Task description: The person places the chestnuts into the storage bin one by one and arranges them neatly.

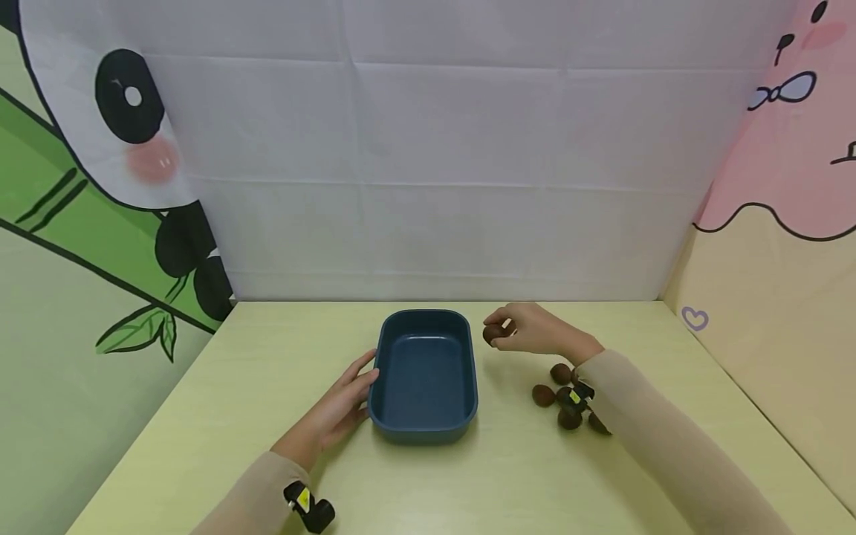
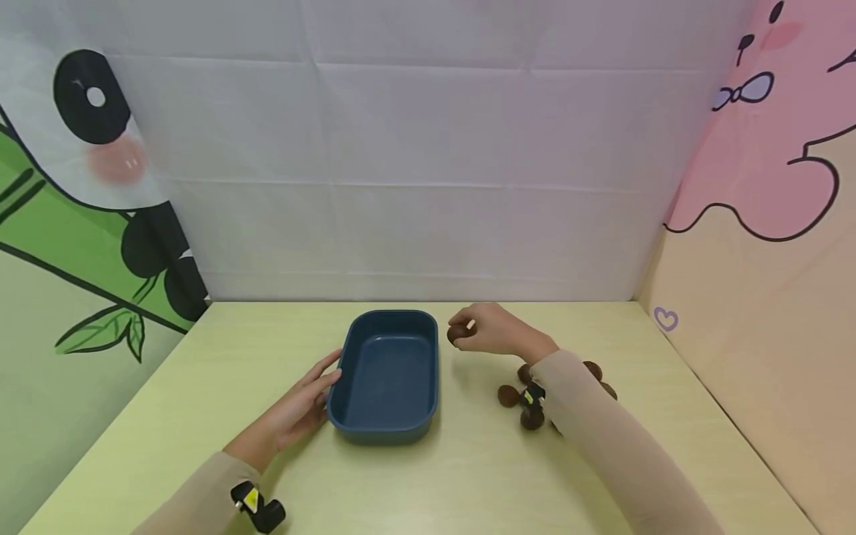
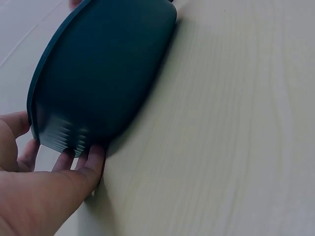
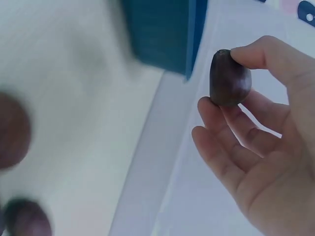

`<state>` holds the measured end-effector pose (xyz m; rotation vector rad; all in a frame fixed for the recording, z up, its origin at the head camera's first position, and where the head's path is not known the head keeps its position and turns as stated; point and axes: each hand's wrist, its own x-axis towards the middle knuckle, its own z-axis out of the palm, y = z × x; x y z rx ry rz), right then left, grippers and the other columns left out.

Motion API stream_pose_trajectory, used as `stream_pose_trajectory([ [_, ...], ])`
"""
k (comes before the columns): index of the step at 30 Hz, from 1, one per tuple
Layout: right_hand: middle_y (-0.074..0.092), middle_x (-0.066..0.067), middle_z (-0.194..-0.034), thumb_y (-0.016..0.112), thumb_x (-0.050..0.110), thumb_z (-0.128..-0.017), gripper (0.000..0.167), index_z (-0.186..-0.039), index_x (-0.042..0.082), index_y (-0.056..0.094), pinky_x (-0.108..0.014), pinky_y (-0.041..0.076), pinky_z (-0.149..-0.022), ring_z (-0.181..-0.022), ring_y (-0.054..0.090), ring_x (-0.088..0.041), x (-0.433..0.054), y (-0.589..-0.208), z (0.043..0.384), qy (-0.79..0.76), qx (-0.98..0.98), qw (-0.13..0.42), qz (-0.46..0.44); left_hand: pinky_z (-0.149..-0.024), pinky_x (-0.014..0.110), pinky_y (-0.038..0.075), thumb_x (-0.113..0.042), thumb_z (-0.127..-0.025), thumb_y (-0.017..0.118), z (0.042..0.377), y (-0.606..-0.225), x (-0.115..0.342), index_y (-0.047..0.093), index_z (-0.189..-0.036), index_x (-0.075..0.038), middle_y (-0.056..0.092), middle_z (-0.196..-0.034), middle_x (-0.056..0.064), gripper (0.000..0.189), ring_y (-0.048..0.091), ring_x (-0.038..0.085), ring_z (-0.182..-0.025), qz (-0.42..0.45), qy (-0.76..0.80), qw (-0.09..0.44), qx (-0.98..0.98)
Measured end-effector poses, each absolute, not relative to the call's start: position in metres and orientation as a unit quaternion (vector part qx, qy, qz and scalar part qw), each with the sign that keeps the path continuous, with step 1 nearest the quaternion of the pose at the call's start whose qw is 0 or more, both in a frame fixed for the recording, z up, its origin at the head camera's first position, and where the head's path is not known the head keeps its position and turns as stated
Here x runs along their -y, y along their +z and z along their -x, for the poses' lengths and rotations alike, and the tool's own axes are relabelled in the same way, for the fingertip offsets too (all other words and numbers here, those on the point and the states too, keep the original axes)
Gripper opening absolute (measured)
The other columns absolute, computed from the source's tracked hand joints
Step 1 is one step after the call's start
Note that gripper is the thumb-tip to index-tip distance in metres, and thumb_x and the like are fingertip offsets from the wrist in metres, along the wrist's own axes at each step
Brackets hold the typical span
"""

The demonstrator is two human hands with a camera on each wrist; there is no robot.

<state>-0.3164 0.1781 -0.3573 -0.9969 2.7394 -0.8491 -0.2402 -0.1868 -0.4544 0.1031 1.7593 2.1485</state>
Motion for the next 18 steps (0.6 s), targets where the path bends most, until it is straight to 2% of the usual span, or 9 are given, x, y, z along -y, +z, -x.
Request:
stream_pose_trajectory([
  [10,0.065,-0.004,-0.124,0.068,0.024,-0.095,0.041,-0.135,0.012,0.064,-0.034,0.053,-0.087,-0.107,0.064,-0.02,-0.114,-0.338,0.324,-0.348,-0.871,0.072,0.338,-0.11,0.049,0.032,-0.028,-0.107,0.05,0.24,-0.454,0.184,0.017,-0.161,-0.025,0.035,-0.155,0.023,0.064,0.038,0.034,-0.14,-0.035,0.766,0.174,-0.618],
  [14,0.067,-0.004,-0.125,0.069,0.024,-0.095,0.043,-0.135,0.009,0.063,-0.035,0.052,-0.092,-0.113,0.063,-0.024,-0.091,-0.34,0.332,-0.397,-0.851,0.082,0.334,-0.109,0.046,0.034,-0.027,-0.107,0.049,0.241,-0.455,0.184,0.017,-0.161,-0.025,0.038,-0.154,0.022,0.063,0.043,0.03,-0.136,-0.037,0.764,0.172,-0.621],
  [18,0.069,0.001,-0.119,0.071,0.028,-0.094,0.044,-0.133,0.01,0.064,-0.039,0.049,-0.097,-0.112,0.062,-0.02,-0.072,-0.351,0.34,-0.449,-0.837,0.094,0.297,-0.107,0.045,0.035,-0.026,-0.107,0.048,0.241,-0.455,0.184,0.017,-0.161,-0.025,0.042,-0.151,0.02,0.062,0.049,0.024,-0.13,-0.036,0.765,0.172,-0.62],
])
